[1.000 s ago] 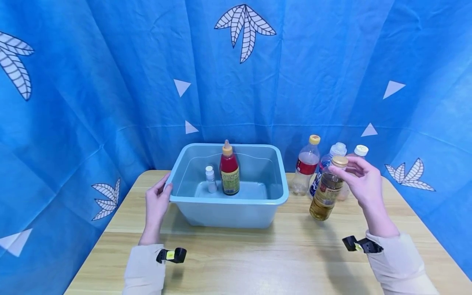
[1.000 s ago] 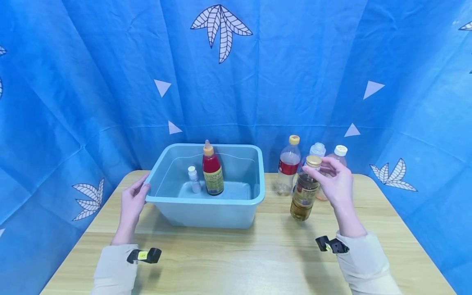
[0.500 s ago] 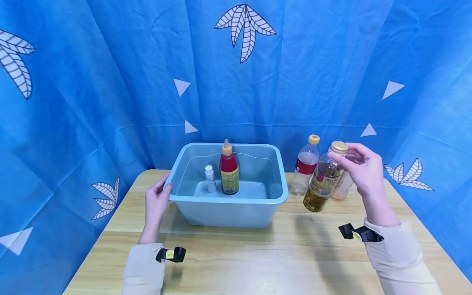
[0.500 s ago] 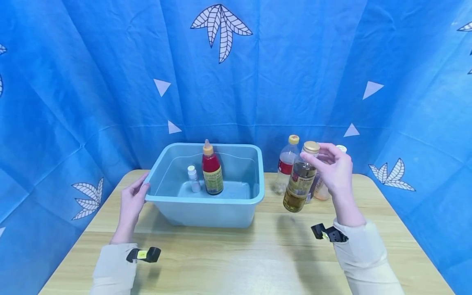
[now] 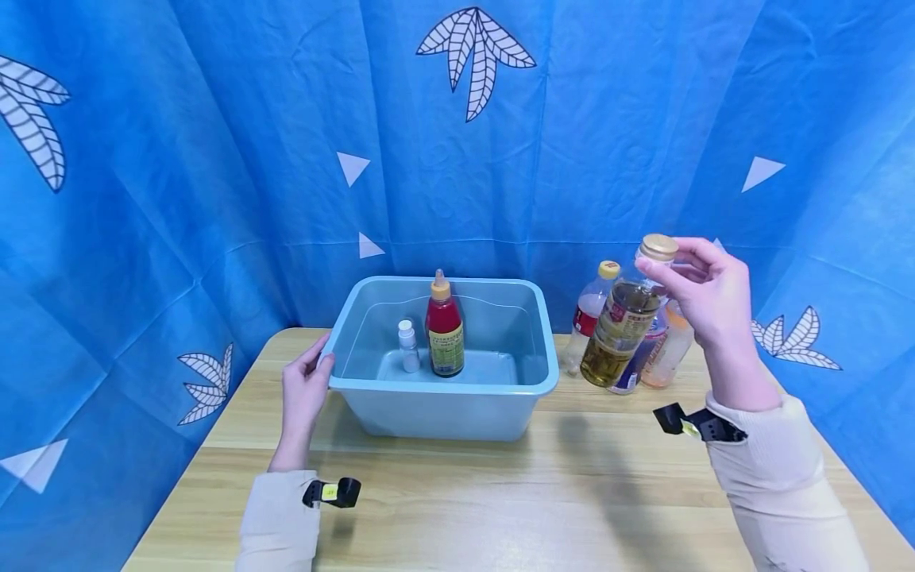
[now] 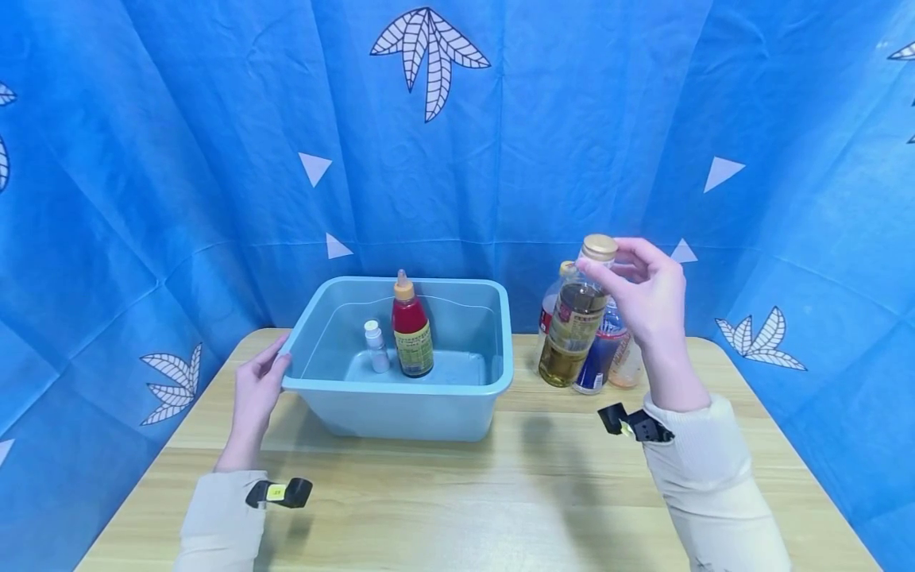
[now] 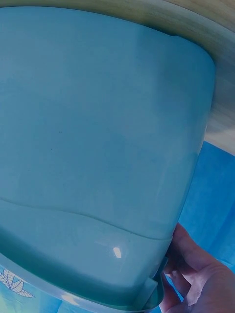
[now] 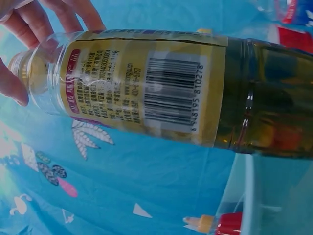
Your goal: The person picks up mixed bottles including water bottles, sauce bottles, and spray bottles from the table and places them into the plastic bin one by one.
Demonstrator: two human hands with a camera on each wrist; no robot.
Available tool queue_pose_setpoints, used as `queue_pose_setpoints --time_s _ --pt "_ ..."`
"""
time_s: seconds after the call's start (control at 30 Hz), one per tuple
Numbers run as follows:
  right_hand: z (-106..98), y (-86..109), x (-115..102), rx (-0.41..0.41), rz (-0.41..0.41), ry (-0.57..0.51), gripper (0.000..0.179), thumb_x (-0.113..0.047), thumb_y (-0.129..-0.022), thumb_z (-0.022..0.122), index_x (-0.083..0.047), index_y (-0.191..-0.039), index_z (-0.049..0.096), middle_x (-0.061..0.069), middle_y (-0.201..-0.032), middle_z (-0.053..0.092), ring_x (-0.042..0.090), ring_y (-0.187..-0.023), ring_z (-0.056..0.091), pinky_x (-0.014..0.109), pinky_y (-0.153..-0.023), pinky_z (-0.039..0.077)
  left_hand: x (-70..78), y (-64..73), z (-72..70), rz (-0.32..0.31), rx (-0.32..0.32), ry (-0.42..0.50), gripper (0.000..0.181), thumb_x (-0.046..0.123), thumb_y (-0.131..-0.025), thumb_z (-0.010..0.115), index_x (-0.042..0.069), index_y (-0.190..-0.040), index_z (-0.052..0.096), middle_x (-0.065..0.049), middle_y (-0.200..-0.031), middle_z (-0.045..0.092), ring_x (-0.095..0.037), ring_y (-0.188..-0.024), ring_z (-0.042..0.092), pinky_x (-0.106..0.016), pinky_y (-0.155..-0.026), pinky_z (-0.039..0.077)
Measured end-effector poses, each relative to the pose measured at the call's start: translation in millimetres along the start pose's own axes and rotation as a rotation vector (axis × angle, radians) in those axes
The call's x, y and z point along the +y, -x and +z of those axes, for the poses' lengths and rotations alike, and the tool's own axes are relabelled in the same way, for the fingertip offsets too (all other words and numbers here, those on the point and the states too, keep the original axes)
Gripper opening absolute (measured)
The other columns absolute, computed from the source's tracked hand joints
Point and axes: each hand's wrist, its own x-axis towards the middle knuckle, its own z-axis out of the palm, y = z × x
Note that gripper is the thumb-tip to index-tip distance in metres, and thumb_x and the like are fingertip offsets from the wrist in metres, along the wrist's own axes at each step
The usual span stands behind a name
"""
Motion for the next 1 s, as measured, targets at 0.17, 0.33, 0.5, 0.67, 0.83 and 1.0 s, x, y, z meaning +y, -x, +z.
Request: queue_pose_setpoints --time_s 0.17,0.33,0.5,0.67,0.83,1.0 --pt "7 -6.7 -15 -0.006 -0.009 0.029 0.032 -0.015 -0.069 0.076 -0.008 -0.099 0.065 -0.004 -0.082 0.066 0.009 -0.071 0.062 0.016 -0.057 0.05 25.0 8.4 -6.0 -0.015 -0.049 0.073 0.038 0.037 -0.088 0.052 0.029 -0.125 0.051 0.0 -0.122 0.054 -0.015 -0.102 0.056 -0.021 -0.08 0.047" --pt "16 -12.8 -24 -0.024 -0.021 0.037 0.033 -0.017 -0.069 0.076 -0.009 -0.099 0.065 -0.003 -0.084 0.065 0.011 -0.072 0.062 0.018 -0.057 0.049 50.5 14.8 -7.6 -0.06 -0.053 0.044 0.039 0.04 -0.086 0.054 0.032 -0.124 0.052 0.002 -0.122 0.054 -0.012 -0.101 0.055 -0.021 -0.079 0.047" --pt "24 -18.4 -29 -0.031 -0.037 0.048 0.032 -0.018 -0.07 0.076 -0.009 -0.099 0.065 -0.003 -0.085 0.065 0.012 -0.075 0.061 0.02 -0.058 0.05 135.1 42.8 -14.9 -0.093 -0.07 0.081 0.039 0.026 -0.088 0.053 0.013 -0.125 0.052 -0.015 -0.122 0.052 -0.025 -0.103 0.054 -0.036 -0.086 0.045" --pt "32 -24.4 -34 -0.032 -0.037 0.05 0.033 -0.02 -0.069 0.076 -0.011 -0.099 0.066 -0.003 -0.085 0.065 0.013 -0.075 0.061 0.021 -0.058 0.05 166.8 53.9 -18.3 -0.076 -0.076 0.102 0.04 0.026 -0.089 0.053 0.009 -0.125 0.052 -0.017 -0.121 0.052 -0.025 -0.103 0.054 -0.037 -0.087 0.044" --pt "40 -30.6 -38 -0.034 -0.042 0.061 0.033 -0.022 -0.069 0.077 -0.012 -0.098 0.066 -0.004 -0.084 0.065 0.013 -0.076 0.061 0.021 -0.057 0.05 144.1 45.9 -15.8 -0.09 -0.074 0.087 0.039 0.028 -0.089 0.052 0.015 -0.126 0.051 -0.012 -0.122 0.053 -0.021 -0.103 0.054 -0.032 -0.086 0.045" --pt "48 -35.5 -42 -0.046 -0.037 0.075 0.034 -0.025 -0.069 0.076 -0.013 -0.099 0.066 -0.004 -0.085 0.065 0.013 -0.078 0.061 0.024 -0.059 0.048 93.0 29.6 -9.8 -0.093 -0.065 0.077 0.038 0.032 -0.089 0.052 0.022 -0.126 0.052 -0.005 -0.122 0.054 -0.016 -0.102 0.055 -0.026 -0.083 0.046"
